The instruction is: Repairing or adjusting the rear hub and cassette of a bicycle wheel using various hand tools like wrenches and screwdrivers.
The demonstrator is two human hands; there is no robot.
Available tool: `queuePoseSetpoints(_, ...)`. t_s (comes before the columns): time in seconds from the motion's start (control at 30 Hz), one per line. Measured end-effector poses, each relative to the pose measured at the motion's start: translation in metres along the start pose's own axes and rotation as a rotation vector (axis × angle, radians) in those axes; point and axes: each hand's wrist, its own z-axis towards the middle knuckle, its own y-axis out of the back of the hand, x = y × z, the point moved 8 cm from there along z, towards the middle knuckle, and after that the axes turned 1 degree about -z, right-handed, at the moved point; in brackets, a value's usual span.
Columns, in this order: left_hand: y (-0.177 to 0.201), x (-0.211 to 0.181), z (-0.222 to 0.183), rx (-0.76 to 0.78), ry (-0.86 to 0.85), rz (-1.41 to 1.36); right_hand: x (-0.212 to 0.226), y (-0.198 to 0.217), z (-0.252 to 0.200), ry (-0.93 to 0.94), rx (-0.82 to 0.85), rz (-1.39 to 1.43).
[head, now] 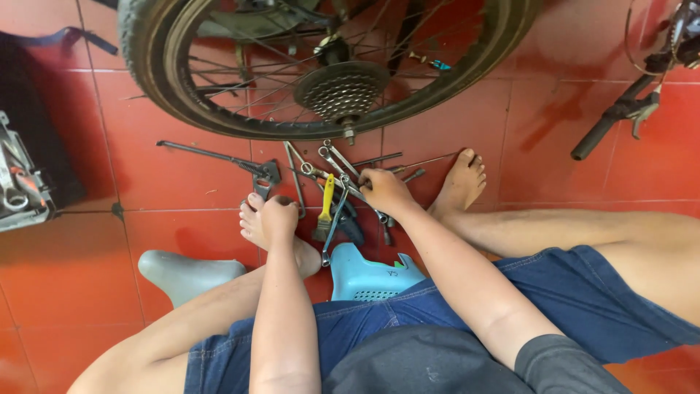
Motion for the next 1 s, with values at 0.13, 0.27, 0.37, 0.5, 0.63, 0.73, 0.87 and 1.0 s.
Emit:
queuePoseSetpoints(0.13,-0.109,0.014,0.08,0.192,-0.186,-0.349,0.039,0.003,-0.01,0.048,-0.004,0.038)
queuePoseSetpoints(0.27,-0.14,0.01,0.092,0.203,-0.243,-0.428,0.068,-0.018,-0.007,0.22,-0.042,-0.068)
queuePoseSetpoints(0.37,-0.148,0.013,0.098,0.193,-0.247,-0.457,0.076,-0.049,-0.003,0.38,-0.084,-0.261)
queuePoseSetpoints(0.5,-0.185,0.016,0.106,0.42,-0.184,-0.723,0.069,-0.077,-0.005,0.441,-0.08,-0.455)
queuePoseSetpoints(0.63,-0.187,0.011,0.099,0.415,-0.188,-0.703,0.061,-0.064,-0.003,0.376,-0.048,-0.469)
queuePoseSetpoints(0.73,-0.182,0.002,0.089,0.453,-0.218,-0.705,0.045,-0.056,0.006,0.219,0.02,-0.358)
queuePoseSetpoints(0.87,-0.16,-0.012,0.071,0.462,-0.271,-0.612,0.032,-0.054,0.011,0.153,0.005,-0.329)
queuePoseSetpoints(1.0,-0.134,-0.022,0.064,0.385,-0.322,-0.424,0.002,-0.063,0.027,0.083,-0.049,-0.461)
